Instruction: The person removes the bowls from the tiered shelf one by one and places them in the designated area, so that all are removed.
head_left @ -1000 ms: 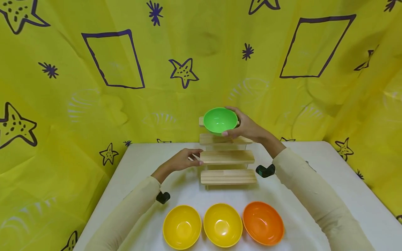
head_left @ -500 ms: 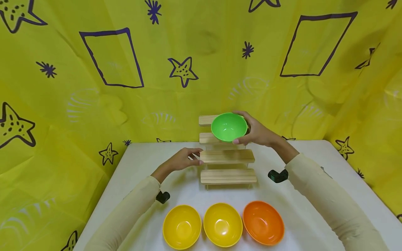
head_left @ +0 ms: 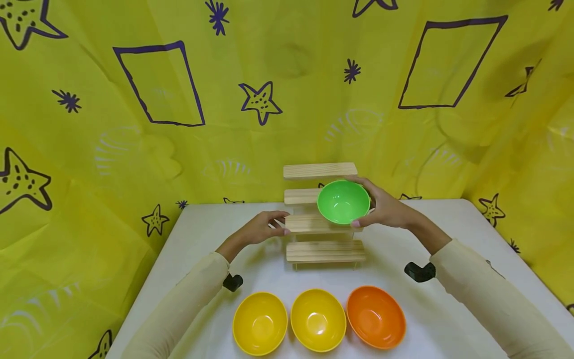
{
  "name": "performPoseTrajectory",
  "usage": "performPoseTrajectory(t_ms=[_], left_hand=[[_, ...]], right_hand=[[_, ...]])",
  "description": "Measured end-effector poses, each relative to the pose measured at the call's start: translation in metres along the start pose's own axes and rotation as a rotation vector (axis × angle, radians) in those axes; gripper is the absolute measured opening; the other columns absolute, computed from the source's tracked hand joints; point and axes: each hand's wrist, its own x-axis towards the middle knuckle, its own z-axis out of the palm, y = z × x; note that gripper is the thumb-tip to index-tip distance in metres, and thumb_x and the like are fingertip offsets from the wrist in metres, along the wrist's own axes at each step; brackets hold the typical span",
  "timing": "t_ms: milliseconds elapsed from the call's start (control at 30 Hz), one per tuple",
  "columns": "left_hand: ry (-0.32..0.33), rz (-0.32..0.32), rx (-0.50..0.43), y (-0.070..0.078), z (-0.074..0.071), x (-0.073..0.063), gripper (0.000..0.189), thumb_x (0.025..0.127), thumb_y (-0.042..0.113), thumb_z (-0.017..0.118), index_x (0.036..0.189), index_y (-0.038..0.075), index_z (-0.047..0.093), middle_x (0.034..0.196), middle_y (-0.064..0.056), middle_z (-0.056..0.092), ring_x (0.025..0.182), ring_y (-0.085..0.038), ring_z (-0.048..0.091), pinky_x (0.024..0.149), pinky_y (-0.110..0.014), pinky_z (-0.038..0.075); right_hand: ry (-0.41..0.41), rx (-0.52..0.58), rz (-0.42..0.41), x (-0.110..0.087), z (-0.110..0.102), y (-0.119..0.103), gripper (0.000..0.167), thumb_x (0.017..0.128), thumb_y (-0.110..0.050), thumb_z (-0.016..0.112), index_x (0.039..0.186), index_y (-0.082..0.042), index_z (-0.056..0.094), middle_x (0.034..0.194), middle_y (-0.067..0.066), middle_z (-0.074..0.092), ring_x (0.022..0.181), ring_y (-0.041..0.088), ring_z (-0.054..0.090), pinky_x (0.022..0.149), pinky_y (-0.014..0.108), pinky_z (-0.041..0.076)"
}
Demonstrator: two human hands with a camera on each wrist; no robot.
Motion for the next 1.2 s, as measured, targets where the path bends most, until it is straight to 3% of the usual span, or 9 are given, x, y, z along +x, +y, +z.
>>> performPoseTrajectory(t_ms=[500,967,1200], left_hand=[[-0.002,0.0,-0.024,0.001,0.002,-0.001,0.056,0.095,0.021,0.071,0.143,0.003,0.053,0.126,-0.018,0.063,0.107,-0.026,0.065,0.085,-0.031,0.055],[-0.002,-0.017,-0.007,0.002,0.002,0.0,0.056,0.096,0.023,0.071,0.145,0.004,0.051,0.128,-0.017,0.062,0.109,-0.025,0.064,0.086,-0.032,0.055],[-0.002,-0.019,-0.004,0.002,0.001,-0.001,0.055,0.096,0.023,0.071,0.144,0.004,0.052,0.128,-0.017,0.062,0.108,-0.025,0.064,0.087,-0.032,0.055]], right_hand=[[0.004,0.032,0.013,-0.052,-0.004,0.022,0.1,0.075,0.001,0.081,0.155,-0.008,0.022,0.141,0.028,0.037,0.104,0.032,0.064,0.079,0.039,0.06],[-0.022,0.043,0.019,-0.099,-0.005,0.042,0.1,0.075,0.003,0.078,0.156,-0.011,0.021,0.136,-0.001,0.044,0.106,0.02,0.065,0.079,0.038,0.06],[-0.046,0.062,0.03,-0.121,-0.004,0.05,0.1,0.077,0.004,0.077,0.157,-0.008,0.018,0.137,-0.006,0.045,0.108,0.02,0.065,0.082,0.035,0.059]])
